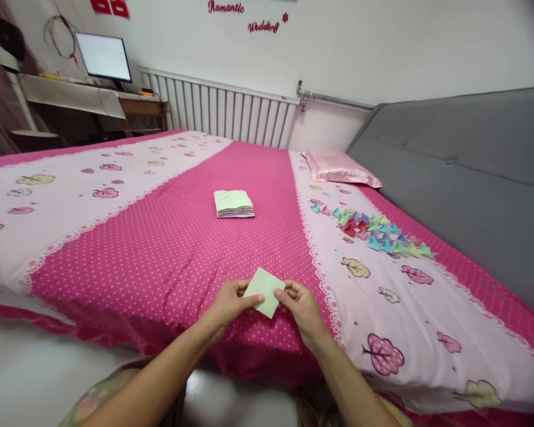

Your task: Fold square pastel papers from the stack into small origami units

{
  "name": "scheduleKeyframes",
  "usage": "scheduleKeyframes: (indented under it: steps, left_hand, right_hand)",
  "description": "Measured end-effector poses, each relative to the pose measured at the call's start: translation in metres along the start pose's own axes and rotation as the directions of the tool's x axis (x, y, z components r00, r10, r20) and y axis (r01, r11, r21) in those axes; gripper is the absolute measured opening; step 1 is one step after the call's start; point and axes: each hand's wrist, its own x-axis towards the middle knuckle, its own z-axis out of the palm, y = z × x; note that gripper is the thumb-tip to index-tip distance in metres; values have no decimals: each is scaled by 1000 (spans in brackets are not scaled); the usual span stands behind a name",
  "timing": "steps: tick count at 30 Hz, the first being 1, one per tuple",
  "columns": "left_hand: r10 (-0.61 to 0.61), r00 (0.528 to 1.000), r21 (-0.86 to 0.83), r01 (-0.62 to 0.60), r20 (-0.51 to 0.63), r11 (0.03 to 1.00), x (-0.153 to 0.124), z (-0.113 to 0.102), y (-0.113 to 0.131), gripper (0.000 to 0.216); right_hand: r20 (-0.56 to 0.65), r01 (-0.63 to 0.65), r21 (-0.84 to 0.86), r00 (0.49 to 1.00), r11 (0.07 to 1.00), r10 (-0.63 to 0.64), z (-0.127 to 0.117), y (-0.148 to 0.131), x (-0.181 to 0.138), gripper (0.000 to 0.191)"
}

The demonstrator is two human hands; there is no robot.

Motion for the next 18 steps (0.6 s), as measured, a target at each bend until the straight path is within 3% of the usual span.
scheduleKeyframes:
  steps: [4,10,18]
  left_hand:
    - [-9,1000,115,8,13,993,0,3,-4,27]
    - [27,1000,111,-25,-13,993,0,7,-4,26]
    - [-4,995,40,0,96,999,1,7,-6,27]
  right_hand:
    - [36,18,32,999,999,-20,2,2,-1,25]
    - [74,-37,4,997,999,37,4,1,0,38]
    - [-48,-27,-74,999,997,24,-2,2,2,28]
